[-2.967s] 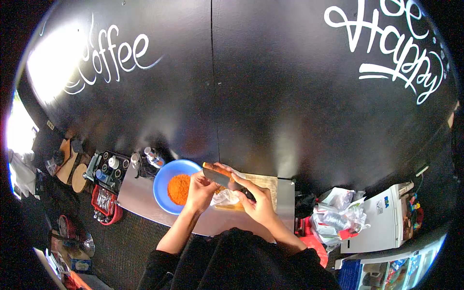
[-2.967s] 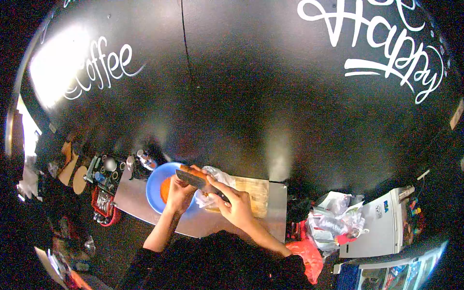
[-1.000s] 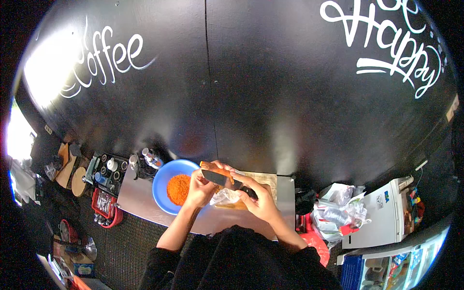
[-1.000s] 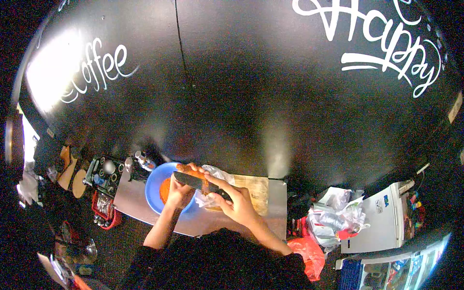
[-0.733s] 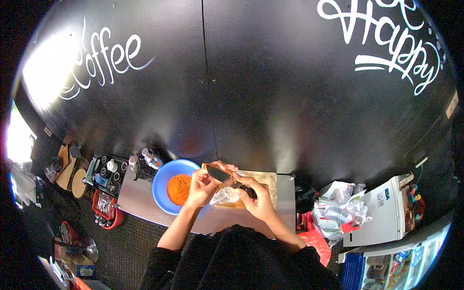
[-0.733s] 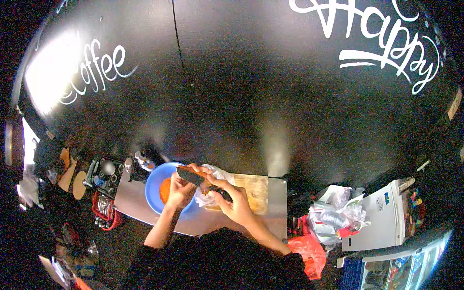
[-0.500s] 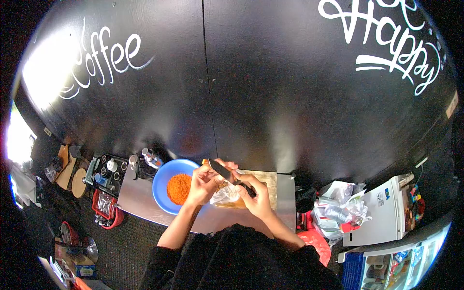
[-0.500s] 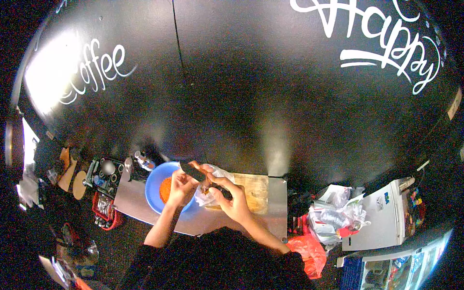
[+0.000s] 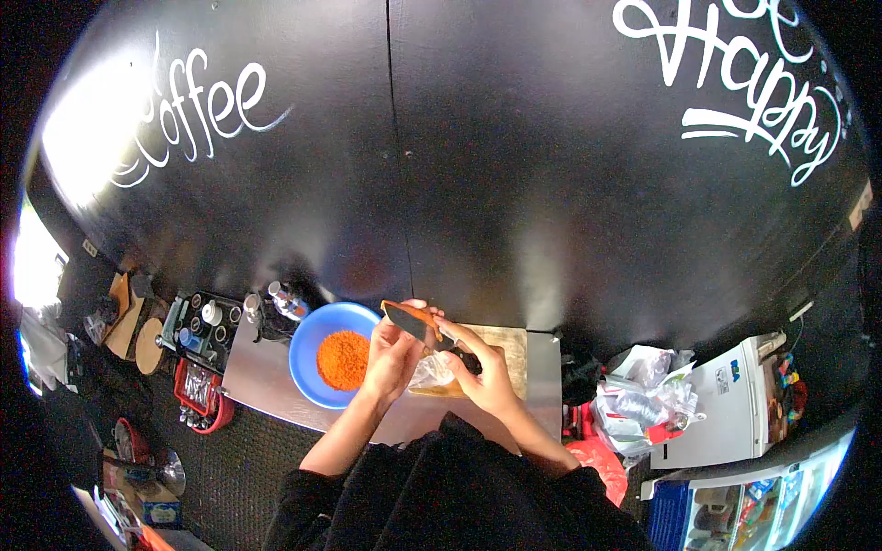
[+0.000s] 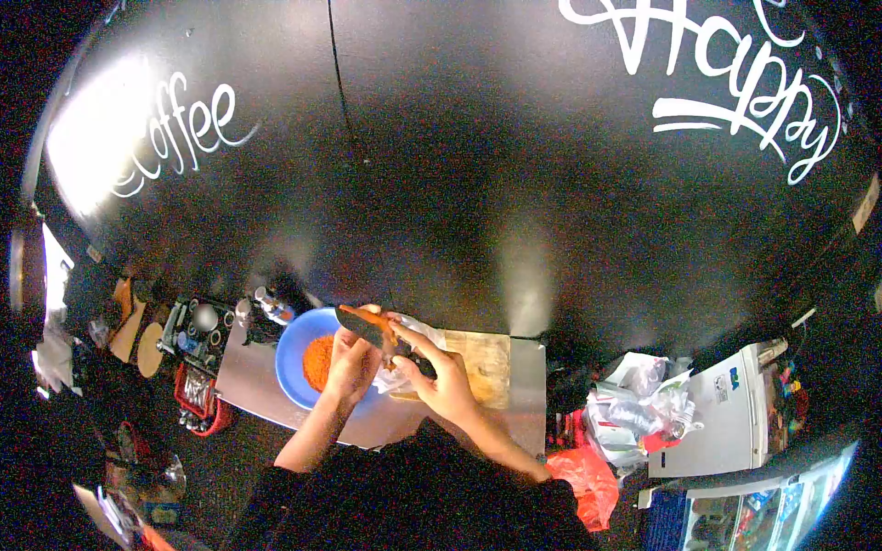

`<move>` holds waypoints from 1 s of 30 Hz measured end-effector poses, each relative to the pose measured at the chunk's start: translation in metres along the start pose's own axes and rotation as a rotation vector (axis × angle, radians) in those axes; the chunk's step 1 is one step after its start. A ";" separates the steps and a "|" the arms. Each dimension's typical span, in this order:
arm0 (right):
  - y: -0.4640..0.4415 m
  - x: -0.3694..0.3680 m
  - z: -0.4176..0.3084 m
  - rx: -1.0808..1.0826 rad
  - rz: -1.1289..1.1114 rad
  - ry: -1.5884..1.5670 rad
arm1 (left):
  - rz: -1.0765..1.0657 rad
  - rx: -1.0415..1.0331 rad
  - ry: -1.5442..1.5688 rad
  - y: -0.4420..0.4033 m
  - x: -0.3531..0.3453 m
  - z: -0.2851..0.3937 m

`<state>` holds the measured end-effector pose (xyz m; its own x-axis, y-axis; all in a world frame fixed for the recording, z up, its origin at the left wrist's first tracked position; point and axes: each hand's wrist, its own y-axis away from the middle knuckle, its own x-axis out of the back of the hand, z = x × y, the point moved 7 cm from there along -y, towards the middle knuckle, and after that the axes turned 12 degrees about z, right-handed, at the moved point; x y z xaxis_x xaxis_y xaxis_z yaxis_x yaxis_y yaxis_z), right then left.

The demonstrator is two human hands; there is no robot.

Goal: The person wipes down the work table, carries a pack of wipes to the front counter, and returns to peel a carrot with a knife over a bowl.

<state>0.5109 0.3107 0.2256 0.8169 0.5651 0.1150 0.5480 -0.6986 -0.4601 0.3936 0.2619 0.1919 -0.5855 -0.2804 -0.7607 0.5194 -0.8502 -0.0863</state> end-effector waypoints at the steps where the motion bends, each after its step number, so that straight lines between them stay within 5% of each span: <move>1: -0.001 0.001 -0.002 0.076 0.027 0.029 | 0.043 -0.040 -0.063 -0.001 0.005 -0.001; 8: -0.003 0.006 -0.010 0.193 0.055 0.077 | 0.112 -0.019 -0.051 -0.001 0.003 -0.001; 18: 0.001 0.000 -0.006 0.076 0.032 0.185 | 0.055 -0.070 -0.071 -0.001 0.003 -0.002; 20: 0.002 0.000 -0.008 0.253 0.116 0.135 | 0.052 -0.116 -0.112 0.000 0.003 0.000; 30: -0.002 -0.001 -0.014 0.157 -0.001 0.065 | 0.097 -0.030 -0.034 0.001 0.004 0.012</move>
<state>0.5110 0.3053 0.2386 0.8289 0.5331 0.1696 0.5184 -0.6178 -0.5913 0.3844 0.2546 0.1959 -0.5521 -0.3762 -0.7441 0.5927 -0.8047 -0.0329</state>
